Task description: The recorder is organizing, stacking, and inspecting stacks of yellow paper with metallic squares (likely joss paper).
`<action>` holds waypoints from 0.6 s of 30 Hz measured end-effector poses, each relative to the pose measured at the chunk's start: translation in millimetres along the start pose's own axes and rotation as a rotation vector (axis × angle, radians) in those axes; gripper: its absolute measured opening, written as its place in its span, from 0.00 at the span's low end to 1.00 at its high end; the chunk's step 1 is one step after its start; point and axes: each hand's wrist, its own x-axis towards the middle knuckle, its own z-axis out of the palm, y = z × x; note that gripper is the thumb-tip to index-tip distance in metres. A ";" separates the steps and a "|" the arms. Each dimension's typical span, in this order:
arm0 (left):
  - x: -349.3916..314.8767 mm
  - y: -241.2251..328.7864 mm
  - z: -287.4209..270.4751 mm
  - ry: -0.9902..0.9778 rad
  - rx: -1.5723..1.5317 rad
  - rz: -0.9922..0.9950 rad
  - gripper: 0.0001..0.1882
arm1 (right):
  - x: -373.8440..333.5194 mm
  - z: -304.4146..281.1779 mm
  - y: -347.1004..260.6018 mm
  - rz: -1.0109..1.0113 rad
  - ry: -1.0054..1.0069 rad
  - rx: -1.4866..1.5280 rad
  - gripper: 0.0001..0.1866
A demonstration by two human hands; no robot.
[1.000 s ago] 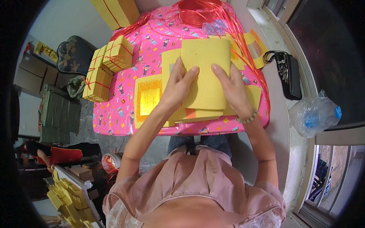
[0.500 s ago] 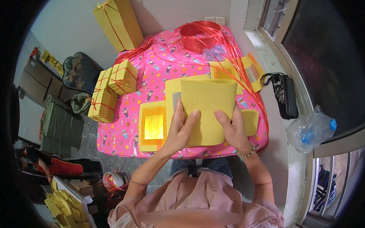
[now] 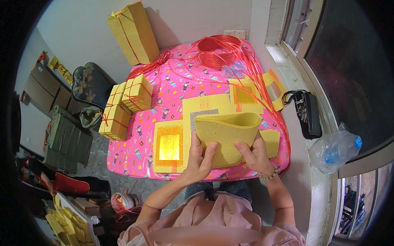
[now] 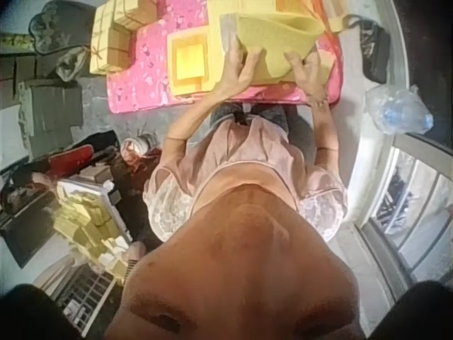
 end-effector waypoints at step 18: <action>-2.5 0.0 1.1 -0.065 -0.120 -0.100 0.21 | 0.1 -3.5 -4.6 0.002 -0.025 0.040 0.26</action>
